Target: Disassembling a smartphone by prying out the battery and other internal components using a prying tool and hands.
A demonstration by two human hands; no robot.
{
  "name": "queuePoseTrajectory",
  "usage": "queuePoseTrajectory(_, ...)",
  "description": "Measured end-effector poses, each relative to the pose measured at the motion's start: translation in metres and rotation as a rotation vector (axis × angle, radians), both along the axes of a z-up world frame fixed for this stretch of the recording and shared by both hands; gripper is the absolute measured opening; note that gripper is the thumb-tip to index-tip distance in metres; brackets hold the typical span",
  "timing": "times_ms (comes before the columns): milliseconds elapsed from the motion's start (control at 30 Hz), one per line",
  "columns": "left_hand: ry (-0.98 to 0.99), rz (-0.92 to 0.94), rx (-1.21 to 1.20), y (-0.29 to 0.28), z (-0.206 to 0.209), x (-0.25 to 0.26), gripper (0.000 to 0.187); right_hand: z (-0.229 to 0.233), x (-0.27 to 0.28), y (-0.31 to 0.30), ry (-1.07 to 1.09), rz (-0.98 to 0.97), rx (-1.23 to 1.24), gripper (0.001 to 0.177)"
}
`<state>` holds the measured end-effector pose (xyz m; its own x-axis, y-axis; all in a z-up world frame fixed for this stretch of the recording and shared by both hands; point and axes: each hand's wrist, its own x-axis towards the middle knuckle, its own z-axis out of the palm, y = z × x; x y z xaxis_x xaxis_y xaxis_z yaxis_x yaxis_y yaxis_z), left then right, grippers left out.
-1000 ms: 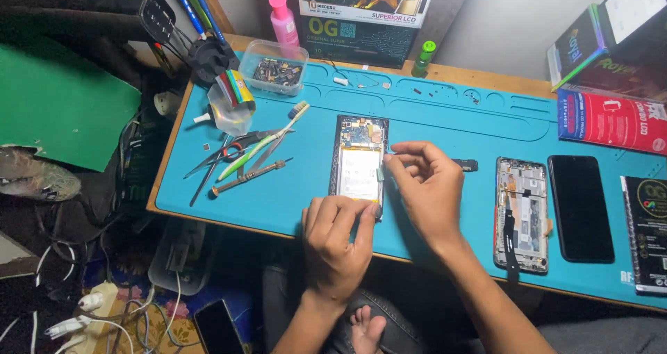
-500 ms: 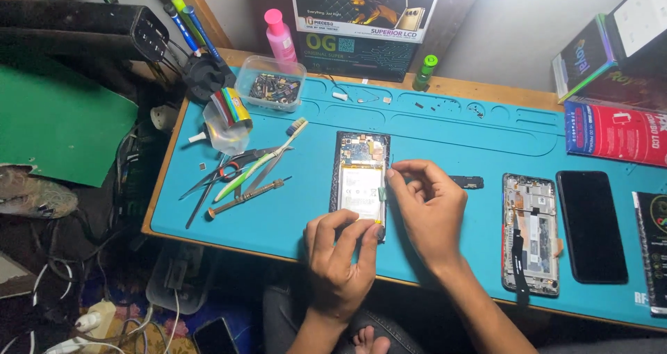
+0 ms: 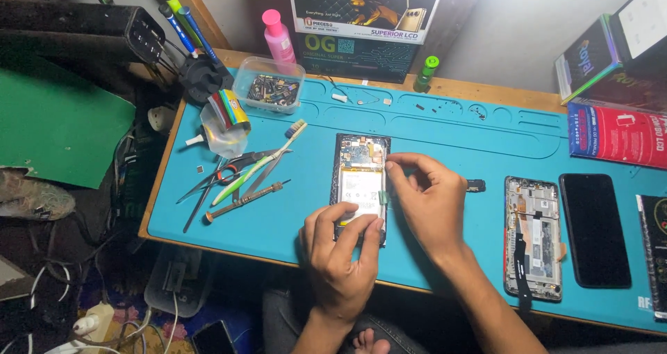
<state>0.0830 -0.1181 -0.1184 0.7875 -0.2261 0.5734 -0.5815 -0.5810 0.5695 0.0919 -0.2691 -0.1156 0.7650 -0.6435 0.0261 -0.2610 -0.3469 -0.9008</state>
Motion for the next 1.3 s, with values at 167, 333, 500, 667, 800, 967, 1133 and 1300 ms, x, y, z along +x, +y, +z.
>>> queuePoseTrajectory(167,0.003,0.02,0.006,0.0,0.0,0.0,0.003,0.0,-0.001,-0.001,0.002,0.004,-0.029,0.012)
queuePoseTrajectory(333,0.011,0.003,0.012,0.0,0.001,0.001,0.001,0.008,0.009,-0.008,0.057,0.018,0.033,0.017)
queuePoseTrajectory(500,0.002,0.008,0.024,0.001,0.0,0.0,0.002,0.017,0.023,-0.017,0.178,0.095,0.142,0.024)
queuePoseTrajectory(667,-0.016,0.026,0.028,-0.001,-0.003,0.0,0.003,0.017,0.029,-0.018,0.25,0.082,0.121,0.03)
queuePoseTrajectory(800,-0.018,0.026,0.036,0.001,-0.004,-0.001,0.005,0.015,0.026,-0.017,0.246,0.061,0.11,0.024)
queuePoseTrajectory(967,-0.013,0.043,0.019,0.0,-0.005,-0.001,0.006,0.01,0.024,-0.017,0.197,0.031,0.153,0.021)
queuePoseTrajectory(1133,-0.006,0.047,0.022,0.001,-0.006,-0.002,0.006,0.009,0.024,-0.016,0.193,0.015,0.184,0.018)
queuePoseTrajectory(1300,-0.026,0.048,0.026,0.001,-0.005,-0.002,0.006,0.007,0.025,-0.016,0.171,0.011,0.189,0.017)
